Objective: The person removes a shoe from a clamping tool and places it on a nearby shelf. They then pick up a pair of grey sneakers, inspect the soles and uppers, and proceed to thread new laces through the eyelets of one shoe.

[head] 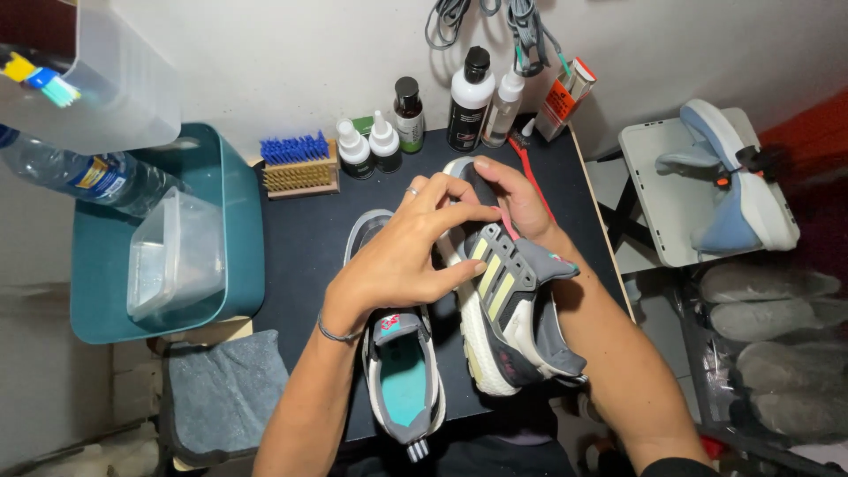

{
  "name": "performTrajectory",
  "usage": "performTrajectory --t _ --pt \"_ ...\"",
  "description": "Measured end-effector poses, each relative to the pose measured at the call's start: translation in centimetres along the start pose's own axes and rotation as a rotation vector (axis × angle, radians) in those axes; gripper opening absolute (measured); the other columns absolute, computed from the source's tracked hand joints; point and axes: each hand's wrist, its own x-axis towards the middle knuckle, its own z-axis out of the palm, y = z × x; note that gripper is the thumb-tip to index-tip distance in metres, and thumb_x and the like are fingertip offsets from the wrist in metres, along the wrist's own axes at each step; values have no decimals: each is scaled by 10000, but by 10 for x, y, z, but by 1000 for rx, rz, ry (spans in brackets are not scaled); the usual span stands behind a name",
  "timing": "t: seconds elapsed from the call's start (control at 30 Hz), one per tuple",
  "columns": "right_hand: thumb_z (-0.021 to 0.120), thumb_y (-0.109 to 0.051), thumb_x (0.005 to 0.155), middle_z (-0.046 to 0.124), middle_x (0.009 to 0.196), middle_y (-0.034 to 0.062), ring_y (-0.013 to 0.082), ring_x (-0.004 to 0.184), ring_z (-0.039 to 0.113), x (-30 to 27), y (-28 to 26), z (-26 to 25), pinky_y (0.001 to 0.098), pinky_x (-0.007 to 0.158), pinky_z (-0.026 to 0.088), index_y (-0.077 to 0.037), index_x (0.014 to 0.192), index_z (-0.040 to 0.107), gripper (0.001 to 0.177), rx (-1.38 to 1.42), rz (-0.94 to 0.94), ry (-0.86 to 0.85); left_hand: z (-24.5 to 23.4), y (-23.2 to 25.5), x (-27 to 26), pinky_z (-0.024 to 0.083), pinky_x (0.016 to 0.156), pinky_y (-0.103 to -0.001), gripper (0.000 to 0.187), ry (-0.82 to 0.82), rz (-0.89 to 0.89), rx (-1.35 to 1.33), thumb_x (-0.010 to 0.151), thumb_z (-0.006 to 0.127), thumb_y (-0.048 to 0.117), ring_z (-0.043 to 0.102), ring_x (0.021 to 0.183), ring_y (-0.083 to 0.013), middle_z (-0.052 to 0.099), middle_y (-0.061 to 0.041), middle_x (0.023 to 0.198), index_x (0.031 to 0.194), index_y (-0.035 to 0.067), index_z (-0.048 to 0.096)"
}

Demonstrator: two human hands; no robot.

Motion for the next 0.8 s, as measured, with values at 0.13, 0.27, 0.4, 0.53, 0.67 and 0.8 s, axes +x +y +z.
performTrajectory --t 0.13,0.27,0.4,0.53,0.67,0.8 --pt "508 -170 792 416 445 114 117 426 448 4 7 -22 183 453 402 3 766 528 177 -174 -108 40 -4 -3 -6 345 761 -321 378 19 -5 -29 655 642 128 369 820 -220 435 -79 934 1020 77 557" --pt "535 -149 791 488 502 121 115 475 491 -4 3 -17 193 482 422 -12 819 528 139 -374 -149 121 -7 -3 -11 372 744 -328 282 52 -42 -70 690 611 128 434 837 -232 486 -75 933 964 80 566" --pt "618 -170 748 556 626 78 98 511 547 -12 -7 -4 196 438 479 -3 828 542 200 -561 -172 274 -11 -1 -11 399 732 -340 210 80 -68 -84 739 587 183 500 832 -259 534 -86 914 920 76 576" --pt "675 -192 719 535 619 60 87 522 552 -22 -16 -1 188 435 480 5 816 562 247 -708 -201 367 -11 -2 -13 415 739 -356 315 64 -80 -121 713 623 306 524 854 -269 544 -89 953 933 86 576" --pt "726 -232 697 523 615 65 86 539 543 -29 -28 0 190 441 450 1 795 553 306 -935 -248 460 -14 8 -12 441 757 -410 518 -5 -78 -120 548 725 363 539 913 -324 522 -111 1059 963 102 559" --pt "708 -245 709 524 613 49 68 538 529 -33 -32 1 194 445 420 -13 802 555 293 -1048 -218 520 -11 10 -11 477 744 -417 449 -33 -90 -157 550 736 263 553 917 -352 518 -124 1097 938 109 570"
